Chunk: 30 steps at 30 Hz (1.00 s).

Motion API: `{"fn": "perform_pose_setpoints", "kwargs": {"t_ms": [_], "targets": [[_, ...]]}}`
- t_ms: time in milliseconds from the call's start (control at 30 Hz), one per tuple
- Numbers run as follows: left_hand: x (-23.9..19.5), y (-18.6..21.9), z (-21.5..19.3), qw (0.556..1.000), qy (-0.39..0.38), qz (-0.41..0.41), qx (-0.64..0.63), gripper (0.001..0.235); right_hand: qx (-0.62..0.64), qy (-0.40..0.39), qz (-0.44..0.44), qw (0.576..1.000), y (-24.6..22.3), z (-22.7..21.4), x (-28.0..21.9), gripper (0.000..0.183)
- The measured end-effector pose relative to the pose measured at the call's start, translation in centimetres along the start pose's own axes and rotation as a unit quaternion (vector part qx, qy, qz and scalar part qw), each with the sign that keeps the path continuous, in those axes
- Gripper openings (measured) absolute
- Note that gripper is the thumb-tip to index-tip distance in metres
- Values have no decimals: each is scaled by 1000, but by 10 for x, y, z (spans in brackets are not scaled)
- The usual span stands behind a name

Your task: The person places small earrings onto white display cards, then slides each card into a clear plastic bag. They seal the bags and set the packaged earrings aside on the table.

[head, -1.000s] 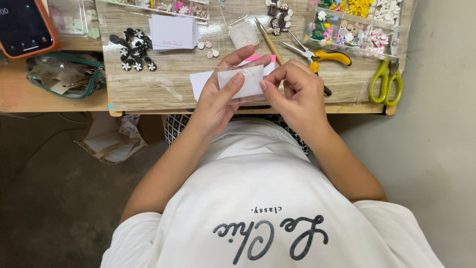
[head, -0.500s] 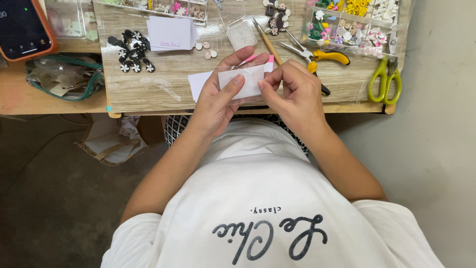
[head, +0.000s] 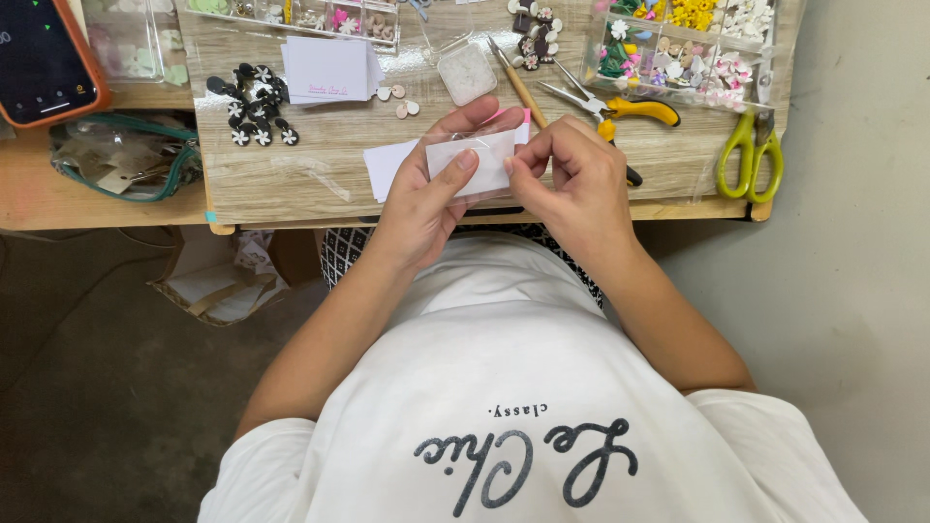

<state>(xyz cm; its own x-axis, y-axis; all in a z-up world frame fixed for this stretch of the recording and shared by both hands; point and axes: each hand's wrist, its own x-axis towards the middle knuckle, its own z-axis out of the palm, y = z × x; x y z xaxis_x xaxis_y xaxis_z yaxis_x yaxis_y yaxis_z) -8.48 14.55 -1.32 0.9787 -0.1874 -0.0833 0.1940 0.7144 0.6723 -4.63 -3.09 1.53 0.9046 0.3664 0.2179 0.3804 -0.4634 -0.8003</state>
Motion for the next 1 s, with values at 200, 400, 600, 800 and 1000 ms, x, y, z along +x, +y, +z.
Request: {"fn": "perform_pose_setpoints", "kwargs": {"t_ms": [200,400,600,800,1000], "targets": [[0,-9,-5,999,-18,17,20,54,6,20,19,1000,4,2,0,30],[6,-24,-9,999,-9,42,-10,47,59,63,-11,996,19,0,4,30],[6,-29,-20,998,-17,53,38,44,58,76,-23,995,18,-1,5,31],[8,-10,-14,998,3,55,-9,50,18,53,-74,996,14,15,-3,36],[0,20,-17,999,43,14,7,57,-78,13,-88,993,0,16,-3,34]]}}
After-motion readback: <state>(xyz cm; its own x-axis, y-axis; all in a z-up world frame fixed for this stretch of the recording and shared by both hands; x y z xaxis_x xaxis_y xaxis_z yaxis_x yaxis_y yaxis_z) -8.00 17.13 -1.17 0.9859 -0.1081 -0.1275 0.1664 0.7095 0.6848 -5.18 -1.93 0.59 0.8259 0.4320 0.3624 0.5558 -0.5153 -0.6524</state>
